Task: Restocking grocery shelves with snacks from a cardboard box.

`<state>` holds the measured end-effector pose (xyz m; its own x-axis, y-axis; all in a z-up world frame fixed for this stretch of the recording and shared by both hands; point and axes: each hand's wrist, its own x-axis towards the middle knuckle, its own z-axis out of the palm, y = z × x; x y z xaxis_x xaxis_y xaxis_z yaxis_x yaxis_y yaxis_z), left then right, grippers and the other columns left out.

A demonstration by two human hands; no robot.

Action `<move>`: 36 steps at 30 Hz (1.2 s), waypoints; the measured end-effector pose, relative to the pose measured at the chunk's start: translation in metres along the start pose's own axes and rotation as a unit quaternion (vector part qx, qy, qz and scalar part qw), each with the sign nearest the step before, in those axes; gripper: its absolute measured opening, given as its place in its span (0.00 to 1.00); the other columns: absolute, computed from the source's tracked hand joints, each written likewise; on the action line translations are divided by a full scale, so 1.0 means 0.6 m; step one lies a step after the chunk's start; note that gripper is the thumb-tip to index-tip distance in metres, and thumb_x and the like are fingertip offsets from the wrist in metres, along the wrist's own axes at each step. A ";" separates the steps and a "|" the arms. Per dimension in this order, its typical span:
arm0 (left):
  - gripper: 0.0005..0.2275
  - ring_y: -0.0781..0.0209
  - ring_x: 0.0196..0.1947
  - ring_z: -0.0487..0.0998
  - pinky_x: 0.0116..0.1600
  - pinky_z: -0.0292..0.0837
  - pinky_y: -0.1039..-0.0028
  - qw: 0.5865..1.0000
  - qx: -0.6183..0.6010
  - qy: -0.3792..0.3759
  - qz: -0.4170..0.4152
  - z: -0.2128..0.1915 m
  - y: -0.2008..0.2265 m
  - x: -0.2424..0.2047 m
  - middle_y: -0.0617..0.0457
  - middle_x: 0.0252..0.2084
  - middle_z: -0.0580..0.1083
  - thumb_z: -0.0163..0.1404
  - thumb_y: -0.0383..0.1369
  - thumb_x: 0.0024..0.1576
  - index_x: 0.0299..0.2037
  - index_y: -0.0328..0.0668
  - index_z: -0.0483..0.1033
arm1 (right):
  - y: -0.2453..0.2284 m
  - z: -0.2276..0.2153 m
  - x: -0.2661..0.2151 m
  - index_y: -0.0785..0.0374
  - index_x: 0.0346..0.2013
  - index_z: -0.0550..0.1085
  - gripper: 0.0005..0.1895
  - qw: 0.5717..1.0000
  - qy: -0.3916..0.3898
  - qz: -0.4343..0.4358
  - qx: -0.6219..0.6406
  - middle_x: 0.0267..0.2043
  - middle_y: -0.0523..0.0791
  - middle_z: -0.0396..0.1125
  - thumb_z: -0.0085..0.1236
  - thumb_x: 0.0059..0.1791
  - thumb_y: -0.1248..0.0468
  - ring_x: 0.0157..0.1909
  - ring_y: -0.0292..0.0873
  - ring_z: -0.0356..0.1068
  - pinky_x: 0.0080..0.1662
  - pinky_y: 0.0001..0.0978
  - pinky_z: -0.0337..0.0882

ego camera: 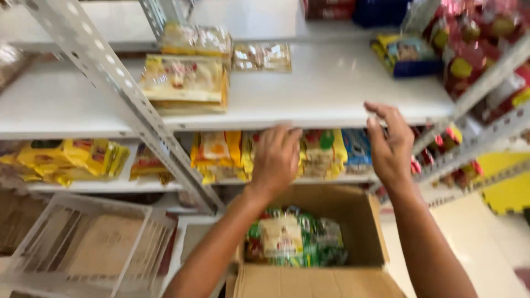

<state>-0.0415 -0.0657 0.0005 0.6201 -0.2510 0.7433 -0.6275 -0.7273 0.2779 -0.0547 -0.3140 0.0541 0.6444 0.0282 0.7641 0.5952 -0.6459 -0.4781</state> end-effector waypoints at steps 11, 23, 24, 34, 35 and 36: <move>0.10 0.41 0.41 0.79 0.49 0.74 0.56 0.931 -0.129 -0.183 -0.288 0.085 -0.025 -0.428 0.41 0.42 0.78 0.54 0.24 0.51 0.42 0.38 0.81 | 0.105 0.097 -0.413 0.62 0.47 0.79 0.10 0.900 -0.252 0.353 0.052 0.43 0.46 0.77 0.57 0.53 0.62 0.42 0.40 0.75 0.45 0.34 0.74; 0.04 0.40 0.42 0.78 0.49 0.73 0.54 0.912 -0.045 -0.261 -0.314 0.200 -0.063 -0.641 0.41 0.40 0.79 0.54 0.29 0.56 0.38 0.41 0.81 | 0.332 0.375 -0.708 0.56 0.42 0.80 0.10 0.769 -0.565 0.246 -0.171 0.42 0.53 0.75 0.54 0.53 0.58 0.45 0.58 0.76 0.49 0.52 0.74; 0.04 0.40 0.42 0.78 0.49 0.73 0.54 0.912 -0.045 -0.263 -0.312 0.196 -0.059 -0.633 0.41 0.40 0.79 0.54 0.29 0.56 0.38 0.41 0.81 | 0.337 0.393 -0.715 0.56 0.42 0.80 0.10 0.769 -0.564 0.248 -0.171 0.42 0.53 0.75 0.54 0.53 0.58 0.45 0.58 0.76 0.49 0.52 0.74; 0.15 0.36 0.56 0.71 0.66 0.55 0.42 0.822 -0.059 -0.467 -0.320 0.219 -0.047 -0.667 0.36 0.52 0.74 0.49 0.40 0.60 0.50 0.40 0.78 | 0.406 0.520 -0.771 0.55 0.73 0.53 0.42 0.738 -0.569 0.296 -0.211 0.73 0.53 0.52 0.57 0.45 0.62 0.67 0.58 0.62 0.61 0.48 0.68; 0.17 0.35 0.58 0.69 0.68 0.48 0.38 0.829 -0.067 -0.453 -0.320 0.231 -0.051 -0.685 0.34 0.55 0.72 0.49 0.40 0.61 0.54 0.39 0.77 | 0.408 0.526 -0.767 0.56 0.72 0.50 0.45 0.755 -0.558 0.254 -0.234 0.73 0.54 0.49 0.60 0.43 0.62 0.68 0.59 0.59 0.61 0.48 0.67; 0.17 0.35 0.58 0.69 0.68 0.48 0.38 0.830 -0.066 -0.453 -0.319 0.229 -0.052 -0.680 0.34 0.55 0.72 0.49 0.40 0.61 0.54 0.39 0.77 | 0.388 0.523 -0.740 0.56 0.72 0.50 0.45 0.756 -0.556 0.255 -0.234 0.73 0.54 0.49 0.60 0.43 0.62 0.68 0.59 0.59 0.61 0.48 0.67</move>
<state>-0.2103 -0.0281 -0.3949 0.9078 -0.2624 -0.3272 -0.0444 -0.8360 0.5470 -0.0516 -0.2375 -0.5326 0.8921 0.1412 -0.4292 0.0667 -0.9807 -0.1840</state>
